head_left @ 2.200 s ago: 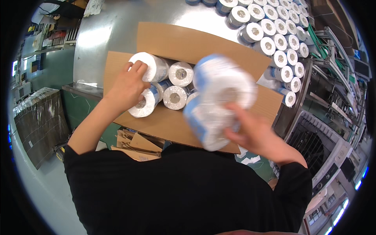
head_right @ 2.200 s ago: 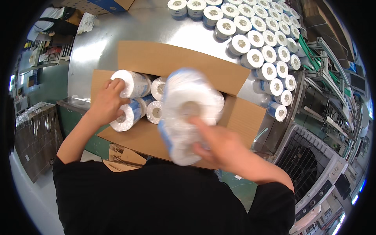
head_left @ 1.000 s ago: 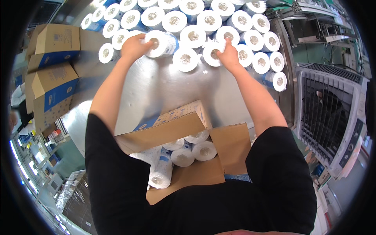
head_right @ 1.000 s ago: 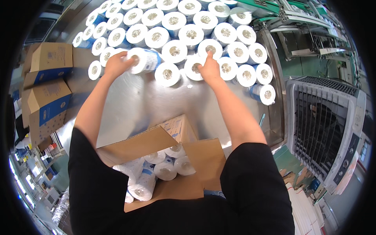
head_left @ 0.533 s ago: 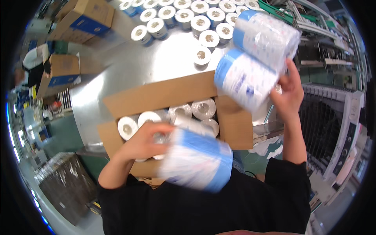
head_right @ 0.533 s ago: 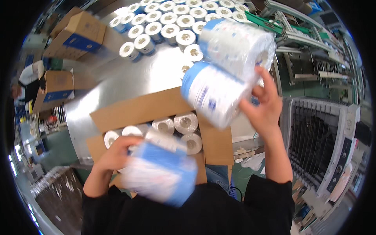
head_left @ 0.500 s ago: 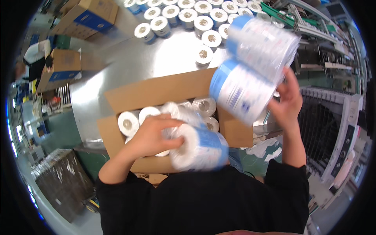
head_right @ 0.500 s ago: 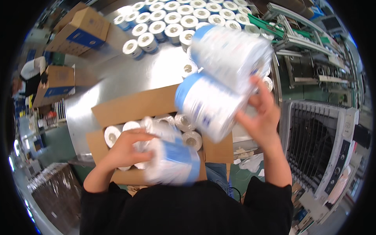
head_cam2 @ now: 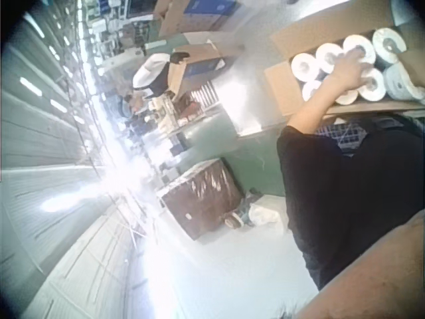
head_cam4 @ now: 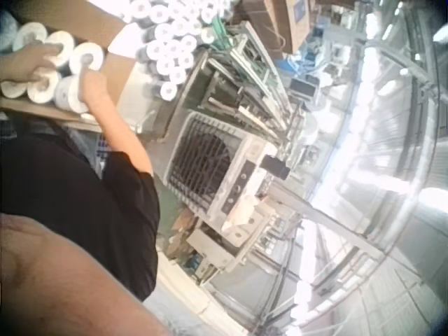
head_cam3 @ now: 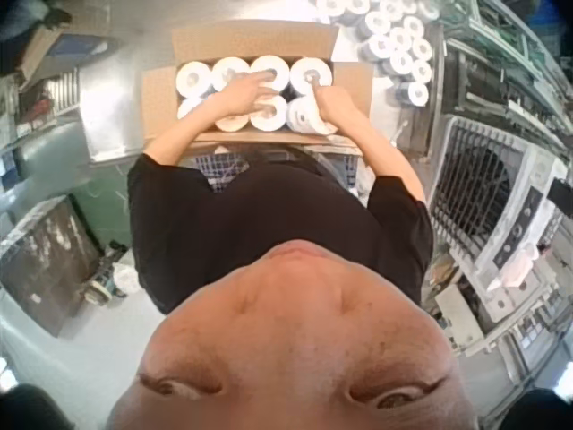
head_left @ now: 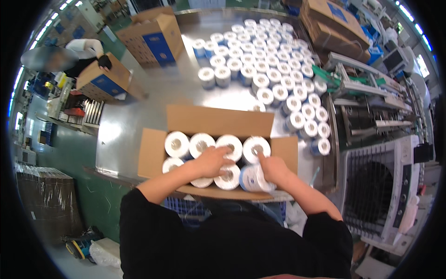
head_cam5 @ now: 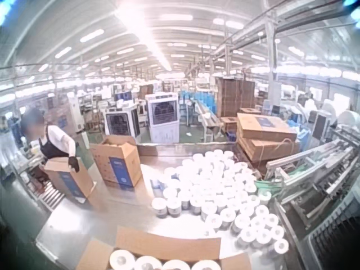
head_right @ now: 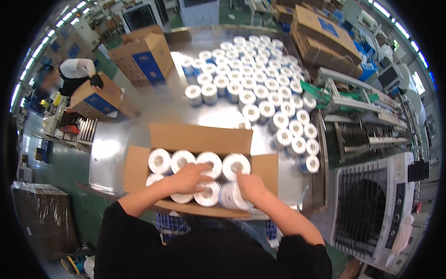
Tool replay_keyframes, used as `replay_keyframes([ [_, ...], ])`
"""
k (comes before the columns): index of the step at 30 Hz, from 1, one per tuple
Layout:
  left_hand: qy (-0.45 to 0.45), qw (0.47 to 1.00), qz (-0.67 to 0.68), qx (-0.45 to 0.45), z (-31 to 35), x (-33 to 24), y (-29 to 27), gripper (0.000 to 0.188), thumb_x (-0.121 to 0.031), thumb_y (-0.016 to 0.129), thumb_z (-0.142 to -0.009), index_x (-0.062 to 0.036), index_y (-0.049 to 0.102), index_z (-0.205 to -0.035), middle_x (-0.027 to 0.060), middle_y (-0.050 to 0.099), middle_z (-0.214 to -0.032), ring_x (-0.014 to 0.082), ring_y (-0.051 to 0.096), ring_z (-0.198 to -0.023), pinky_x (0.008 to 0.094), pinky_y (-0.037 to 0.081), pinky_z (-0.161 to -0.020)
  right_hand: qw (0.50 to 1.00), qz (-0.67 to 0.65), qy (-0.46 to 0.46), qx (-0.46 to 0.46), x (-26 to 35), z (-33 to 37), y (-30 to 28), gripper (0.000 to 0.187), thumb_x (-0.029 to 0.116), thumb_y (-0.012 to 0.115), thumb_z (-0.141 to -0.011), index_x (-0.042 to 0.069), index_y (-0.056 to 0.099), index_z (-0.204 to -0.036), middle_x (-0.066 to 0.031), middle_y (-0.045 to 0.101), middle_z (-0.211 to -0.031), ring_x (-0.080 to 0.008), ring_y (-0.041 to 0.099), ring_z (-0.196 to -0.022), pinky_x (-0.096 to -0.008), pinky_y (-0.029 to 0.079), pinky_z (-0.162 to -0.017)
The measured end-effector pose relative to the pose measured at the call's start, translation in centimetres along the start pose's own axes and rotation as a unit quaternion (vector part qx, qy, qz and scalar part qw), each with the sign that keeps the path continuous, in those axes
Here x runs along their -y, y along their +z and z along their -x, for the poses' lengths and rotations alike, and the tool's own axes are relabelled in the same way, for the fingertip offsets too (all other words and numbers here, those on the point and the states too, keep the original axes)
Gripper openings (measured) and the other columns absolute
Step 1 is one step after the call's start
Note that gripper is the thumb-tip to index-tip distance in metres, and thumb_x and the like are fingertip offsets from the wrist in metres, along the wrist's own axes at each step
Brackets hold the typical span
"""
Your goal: The person picks up flat cardboard, folds it into boxes, and fills the boxes with rolls of paper or tape by hand at a packing station.
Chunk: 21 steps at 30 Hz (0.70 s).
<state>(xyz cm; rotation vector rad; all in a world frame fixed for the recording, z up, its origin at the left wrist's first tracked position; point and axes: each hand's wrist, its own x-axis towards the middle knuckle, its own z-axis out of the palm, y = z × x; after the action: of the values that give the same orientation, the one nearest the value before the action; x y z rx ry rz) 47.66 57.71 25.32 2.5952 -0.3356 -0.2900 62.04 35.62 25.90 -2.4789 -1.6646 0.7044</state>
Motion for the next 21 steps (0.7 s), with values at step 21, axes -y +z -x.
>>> replay_keyframes([
  [21, -0.612, 0.770, 0.094, -0.155, 20.3, 2.8, -2.9, 0.104, -0.054, 0.075, -0.061, -0.0016, 0.028, -0.138, 0.0233, 0.044, -0.131, 0.0373, 0.045, -0.120, 0.0427, 0.039, -0.099, 0.994, -0.040, -0.053, -0.084, -1.5, 2.0, 1.8, 0.052, 0.037, 0.075, -0.069, 0.009, 0.058, -0.109, -0.0144, 0.056, -0.112, -0.0337, 0.055, -0.102, -0.0422, 0.043, -0.087],
])
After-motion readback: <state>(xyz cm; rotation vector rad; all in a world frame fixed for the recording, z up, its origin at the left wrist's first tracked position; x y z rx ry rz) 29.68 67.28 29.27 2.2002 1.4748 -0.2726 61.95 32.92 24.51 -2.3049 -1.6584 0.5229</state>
